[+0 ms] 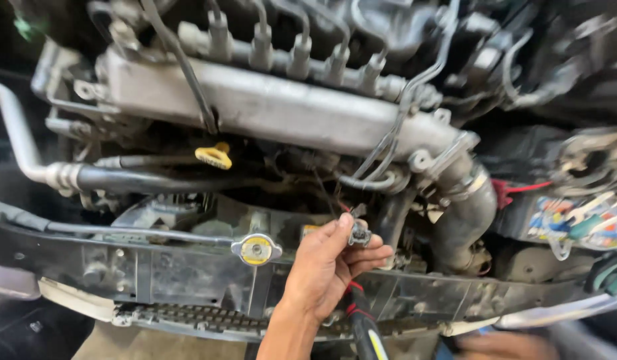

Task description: Repairing or splicing electrical wiring in a car engine bay.

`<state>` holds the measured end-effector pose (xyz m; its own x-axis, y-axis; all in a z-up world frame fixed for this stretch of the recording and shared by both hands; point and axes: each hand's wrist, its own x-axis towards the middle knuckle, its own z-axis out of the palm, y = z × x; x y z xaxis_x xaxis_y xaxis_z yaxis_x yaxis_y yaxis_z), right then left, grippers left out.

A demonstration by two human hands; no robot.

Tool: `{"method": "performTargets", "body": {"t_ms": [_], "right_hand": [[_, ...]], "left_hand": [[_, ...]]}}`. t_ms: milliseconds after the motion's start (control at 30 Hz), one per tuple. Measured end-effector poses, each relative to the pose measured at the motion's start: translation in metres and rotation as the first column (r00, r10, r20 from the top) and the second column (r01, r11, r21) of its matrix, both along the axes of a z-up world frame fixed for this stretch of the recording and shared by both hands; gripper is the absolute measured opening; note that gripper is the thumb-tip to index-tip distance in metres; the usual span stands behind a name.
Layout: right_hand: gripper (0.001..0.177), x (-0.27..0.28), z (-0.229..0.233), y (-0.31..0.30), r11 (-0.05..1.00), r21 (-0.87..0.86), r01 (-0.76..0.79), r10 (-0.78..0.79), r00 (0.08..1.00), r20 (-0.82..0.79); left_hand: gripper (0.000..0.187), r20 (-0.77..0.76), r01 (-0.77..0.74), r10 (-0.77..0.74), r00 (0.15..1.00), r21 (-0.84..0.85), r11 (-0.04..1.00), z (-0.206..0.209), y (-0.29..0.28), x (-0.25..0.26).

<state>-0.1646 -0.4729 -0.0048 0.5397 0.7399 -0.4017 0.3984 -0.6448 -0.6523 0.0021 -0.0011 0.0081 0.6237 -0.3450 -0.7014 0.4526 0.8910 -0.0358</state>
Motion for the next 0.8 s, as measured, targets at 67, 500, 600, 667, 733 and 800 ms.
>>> {"method": "performTargets", "body": {"t_ms": [67, 500, 600, 667, 733, 800], "right_hand": [[0.037, 0.032, -0.037, 0.063, 0.989, -0.069, -0.128, 0.128, 0.992, -0.008], [0.027, 0.139, 0.104, 0.235, -0.049, 0.199, 0.979, -0.837, 0.068, -0.543], [0.036, 0.154, 0.136, 0.205, 0.122, 0.173, 0.977, -0.723, 0.206, -0.659], [0.041, 0.16, 0.15, 0.192, 0.244, 0.193, 0.95, -0.598, 0.304, -0.741], [0.044, 0.163, 0.156, 0.181, 0.496, 0.228, 0.838, -0.522, 0.498, -0.693], [0.044, 0.17, 0.153, 0.166, 0.587, 0.255, 0.768, -0.485, 0.586, -0.649]], "left_hand": [[0.034, 0.015, 0.009, -0.01, 1.0, 0.011, 1.0, 0.003, -0.001, 0.006], [0.039, 0.029, 0.001, -0.004, 1.0, 0.111, 0.994, 0.008, -0.012, -0.003], [0.036, 0.034, -0.006, 0.002, 0.999, 0.136, 0.991, 0.012, -0.012, -0.008], [0.034, 0.048, -0.008, 0.0, 0.999, 0.157, 0.988, 0.014, -0.012, -0.008], [0.033, 0.084, -0.007, -0.004, 0.996, 0.134, 0.991, 0.012, -0.013, -0.008], [0.032, 0.077, -0.004, -0.007, 0.997, 0.143, 0.99, 0.012, -0.012, -0.009]]}}
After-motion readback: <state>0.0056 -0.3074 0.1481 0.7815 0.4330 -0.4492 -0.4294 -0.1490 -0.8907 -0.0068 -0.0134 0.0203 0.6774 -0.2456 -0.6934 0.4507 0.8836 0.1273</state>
